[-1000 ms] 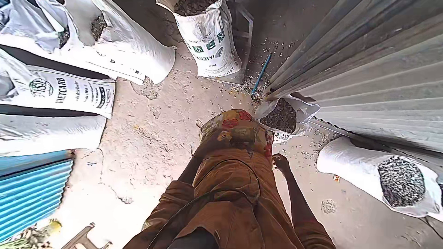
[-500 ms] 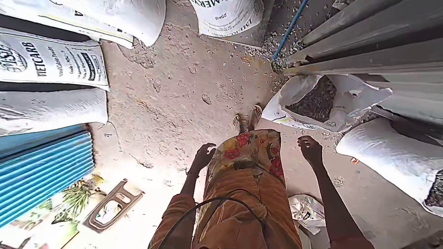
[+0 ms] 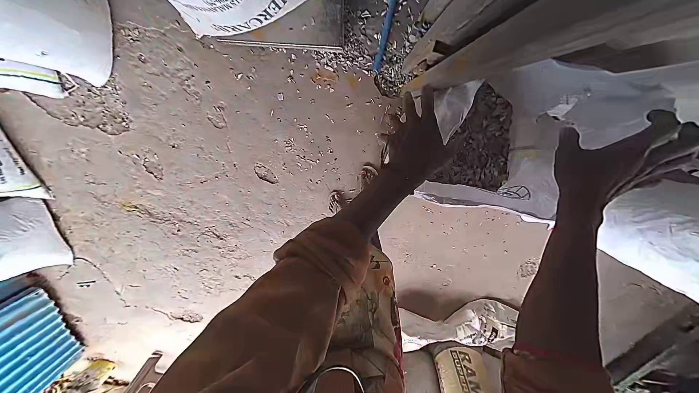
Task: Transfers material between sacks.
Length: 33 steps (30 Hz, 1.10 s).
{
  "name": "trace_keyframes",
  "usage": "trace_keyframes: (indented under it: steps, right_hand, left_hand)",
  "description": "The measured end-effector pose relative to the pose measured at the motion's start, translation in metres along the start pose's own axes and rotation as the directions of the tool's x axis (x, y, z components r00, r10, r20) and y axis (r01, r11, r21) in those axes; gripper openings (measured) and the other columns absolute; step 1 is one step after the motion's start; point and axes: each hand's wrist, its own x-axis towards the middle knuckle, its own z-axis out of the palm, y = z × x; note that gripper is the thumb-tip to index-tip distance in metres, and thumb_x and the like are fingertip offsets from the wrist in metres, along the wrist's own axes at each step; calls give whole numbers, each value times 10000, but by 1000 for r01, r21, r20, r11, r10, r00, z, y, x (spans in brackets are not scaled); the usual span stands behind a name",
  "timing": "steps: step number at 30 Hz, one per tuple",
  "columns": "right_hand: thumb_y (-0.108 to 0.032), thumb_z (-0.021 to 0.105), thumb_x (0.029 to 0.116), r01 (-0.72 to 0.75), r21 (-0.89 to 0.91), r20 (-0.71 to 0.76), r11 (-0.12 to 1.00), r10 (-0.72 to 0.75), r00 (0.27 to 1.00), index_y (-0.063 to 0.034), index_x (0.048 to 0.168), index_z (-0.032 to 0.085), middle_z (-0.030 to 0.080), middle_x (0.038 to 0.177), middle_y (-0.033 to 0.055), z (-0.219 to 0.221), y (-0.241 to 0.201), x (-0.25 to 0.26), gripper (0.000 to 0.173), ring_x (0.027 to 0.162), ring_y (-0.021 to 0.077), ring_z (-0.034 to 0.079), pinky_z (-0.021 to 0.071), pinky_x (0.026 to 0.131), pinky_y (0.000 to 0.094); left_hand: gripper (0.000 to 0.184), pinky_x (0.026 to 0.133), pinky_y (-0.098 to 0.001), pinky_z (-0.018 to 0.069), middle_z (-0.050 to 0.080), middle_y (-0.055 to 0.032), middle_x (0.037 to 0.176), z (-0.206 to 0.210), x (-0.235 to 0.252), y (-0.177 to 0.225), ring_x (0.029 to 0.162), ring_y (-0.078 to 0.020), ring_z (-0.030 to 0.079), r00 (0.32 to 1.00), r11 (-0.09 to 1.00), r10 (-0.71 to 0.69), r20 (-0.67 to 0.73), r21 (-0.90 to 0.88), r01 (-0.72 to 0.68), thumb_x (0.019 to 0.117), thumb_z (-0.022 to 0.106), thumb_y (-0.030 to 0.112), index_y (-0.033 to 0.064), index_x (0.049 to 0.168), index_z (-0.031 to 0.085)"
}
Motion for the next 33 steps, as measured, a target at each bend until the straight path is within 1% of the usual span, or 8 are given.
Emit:
trace_keyframes:
  steps: [3, 5, 7, 11, 14, 24, 28, 33]
  right_hand:
    - [-677, 778, 752, -83, -59, 335, 995, 97, 937, 14, 1611, 163, 179, 1626, 368, 29, -14, 40, 1263, 1498, 542, 212, 234, 1154, 712]
    - [-521, 785, 860, 43, -29, 479, 999, -24, 878, 77, 1550, 293, 331, 1556, 380, 58, -22, 42, 1038, 1456, 517, 332, 288, 1162, 651]
    - [-245, 756, 938, 193, 89, 462, 977, -212, 861, 92, 1462, 452, 471, 1475, 351, 77, -25, 15, 693, 1406, 467, 434, 306, 1177, 569]
    - [-167, 567, 1058, -9, -177, 663, 984, 126, 738, 7, 1447, 510, 489, 1504, 269, 68, -43, -30, 430, 1402, 442, 453, 339, 1108, 629]
    - [-306, 597, 1007, 35, -190, 603, 981, 88, 793, 81, 1272, 606, 549, 1344, 379, 122, 7, -18, 468, 1287, 562, 499, 366, 957, 764]
    - [-201, 656, 968, -152, 85, 418, 985, 103, 903, 84, 1193, 612, 618, 1182, 362, 82, 92, -107, 366, 1131, 530, 597, 439, 903, 706]
    - [-154, 686, 939, -251, 215, 372, 944, 158, 915, 164, 1386, 498, 532, 1376, 396, 98, 155, -138, 580, 1332, 498, 500, 346, 1141, 563]
    - [-151, 652, 882, -182, 301, 294, 936, 90, 952, 192, 1364, 509, 582, 1306, 409, 145, 192, -136, 609, 1230, 535, 578, 418, 1057, 603]
  left_hand:
    - [1319, 892, -551, 506, 492, -300, 1429, 32, 44, -3, 1142, -421, 621, 985, 981, -156, 75, 130, 145, 787, 838, 351, 160, 1631, -158]
    - [966, 939, -579, 495, 635, -272, 1258, 43, 51, -24, 1181, -417, 623, 970, 962, -213, 118, 197, 187, 899, 705, 293, -24, 1609, 131]
    - [415, 877, -604, 508, 673, -248, 1158, 49, 48, -44, 1130, -406, 649, 964, 953, -231, 130, 228, 198, 1002, 586, 303, -54, 1213, 608]
    - [266, 877, -604, 506, 664, -251, 1146, 52, 36, -49, 1128, -406, 644, 978, 953, -171, 120, 273, 133, 1018, 538, 195, -38, 1072, 655]
    - [284, 899, -600, 508, 658, -268, 1160, 55, 36, -52, 1145, -415, 638, 988, 952, -126, 92, 290, 94, 1024, 530, 191, -60, 1078, 653]
    - [276, 813, -596, 525, 679, -252, 997, 110, -43, -83, 1001, -431, 670, 994, 978, -91, 55, 191, 79, 1056, 499, 212, -16, 1076, 651]
    - [379, 951, -525, 507, 699, -201, 1109, 149, -75, -65, 1116, -357, 664, 946, 974, -202, 254, 158, 165, 1101, 407, 288, 41, 1279, 633]
    - [459, 731, -455, 502, 617, -108, 758, 186, -65, -50, 756, -252, 631, 976, 977, -154, 156, -121, 174, 1092, 454, 371, -2, 943, 677]
